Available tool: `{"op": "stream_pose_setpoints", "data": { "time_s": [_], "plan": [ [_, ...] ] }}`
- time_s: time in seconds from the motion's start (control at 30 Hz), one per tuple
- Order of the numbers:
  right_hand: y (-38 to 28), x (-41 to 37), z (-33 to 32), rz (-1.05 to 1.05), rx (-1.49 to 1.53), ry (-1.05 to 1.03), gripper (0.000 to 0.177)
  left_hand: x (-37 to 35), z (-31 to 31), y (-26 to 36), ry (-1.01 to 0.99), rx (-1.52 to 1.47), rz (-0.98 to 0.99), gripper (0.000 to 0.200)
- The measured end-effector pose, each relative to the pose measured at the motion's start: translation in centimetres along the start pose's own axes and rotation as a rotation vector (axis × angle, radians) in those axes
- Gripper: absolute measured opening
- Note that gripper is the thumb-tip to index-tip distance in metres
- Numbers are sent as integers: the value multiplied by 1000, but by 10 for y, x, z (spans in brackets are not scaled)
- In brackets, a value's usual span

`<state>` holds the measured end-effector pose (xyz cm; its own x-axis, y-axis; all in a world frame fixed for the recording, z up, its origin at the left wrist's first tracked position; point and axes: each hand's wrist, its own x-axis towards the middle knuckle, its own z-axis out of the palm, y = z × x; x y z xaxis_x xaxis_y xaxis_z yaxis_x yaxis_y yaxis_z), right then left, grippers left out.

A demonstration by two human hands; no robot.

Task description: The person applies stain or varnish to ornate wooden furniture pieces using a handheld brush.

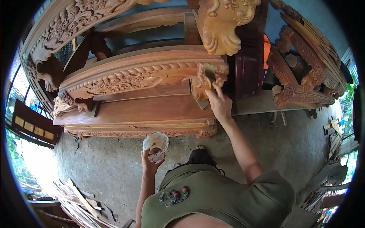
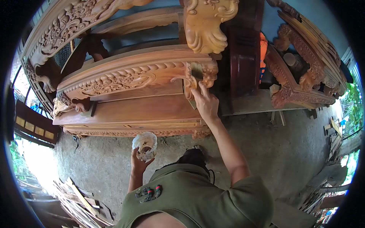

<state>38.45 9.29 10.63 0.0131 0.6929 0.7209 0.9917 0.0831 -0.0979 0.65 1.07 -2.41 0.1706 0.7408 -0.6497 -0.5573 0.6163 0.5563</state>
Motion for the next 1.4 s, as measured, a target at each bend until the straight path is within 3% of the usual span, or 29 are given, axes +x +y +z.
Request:
{"op": "stream_pose_setpoints", "data": {
  "time_s": [0.17, 0.2, 0.37, 0.47, 0.5, 0.57, 0.6, 0.67, 0.9, 0.97, 1.03, 1.1, 1.2, 1.3, 1.37, 1.4],
  "plan": [
    [5, -31, 13, -65, 128, -211, 12, -17, 25, 10, 68, 6, 34, 69],
    [-9, -17, -6, -56, 136, -80, 11, -13, 24, 11, 38, 6, 29, 69],
    [0, -8, -5, 3, 170, 85, 12, 1, 27, 9, -15, 8, -1, 69],
    [6, -28, 5, 141, 25, -447, 17, 0, 32, 10, -74, 12, 12, 68],
    [1, -28, 2, 141, 28, -445, 17, -2, 31, 12, -73, 14, 14, 68],
    [-2, -23, -4, 70, 185, -39, 18, -3, 34, 10, -25, 11, 3, 68],
    [-7, -16, -11, 76, 180, -51, 18, -3, 31, 7, -20, 11, -11, 68],
    [-12, 6, -22, 47, 194, 115, 19, 2, 24, 5, -52, 44, -53, 68],
    [30, -44, 7, 256, -20, -79, 15, -16, 30, 12, -37, 6, 8, 68],
    [27, -38, -3, 239, -13, -61, 13, -8, 15, 10, -58, -9, 8, 67],
    [12, -22, -17, 103, 122, 126, 12, -10, 12, 7, -26, 16, -28, 68],
    [10, -20, -20, 99, 146, 53, 11, -12, 18, 3, -24, 23, -43, 67],
    [25, -36, 1, 314, 45, -118, 9, -12, 19, 6, -33, -5, -38, 64],
    [40, -52, 9, 451, 77, -23, 9, -8, 14, 4, -30, -28, -6, 62],
    [29, -38, -9, 436, 146, 33, 11, -6, 13, 4, -51, -1, -5, 62],
    [21, -28, -15, 473, 302, 137, 12, -7, 12, 2, -75, 37, -11, 61]
  ]
}}
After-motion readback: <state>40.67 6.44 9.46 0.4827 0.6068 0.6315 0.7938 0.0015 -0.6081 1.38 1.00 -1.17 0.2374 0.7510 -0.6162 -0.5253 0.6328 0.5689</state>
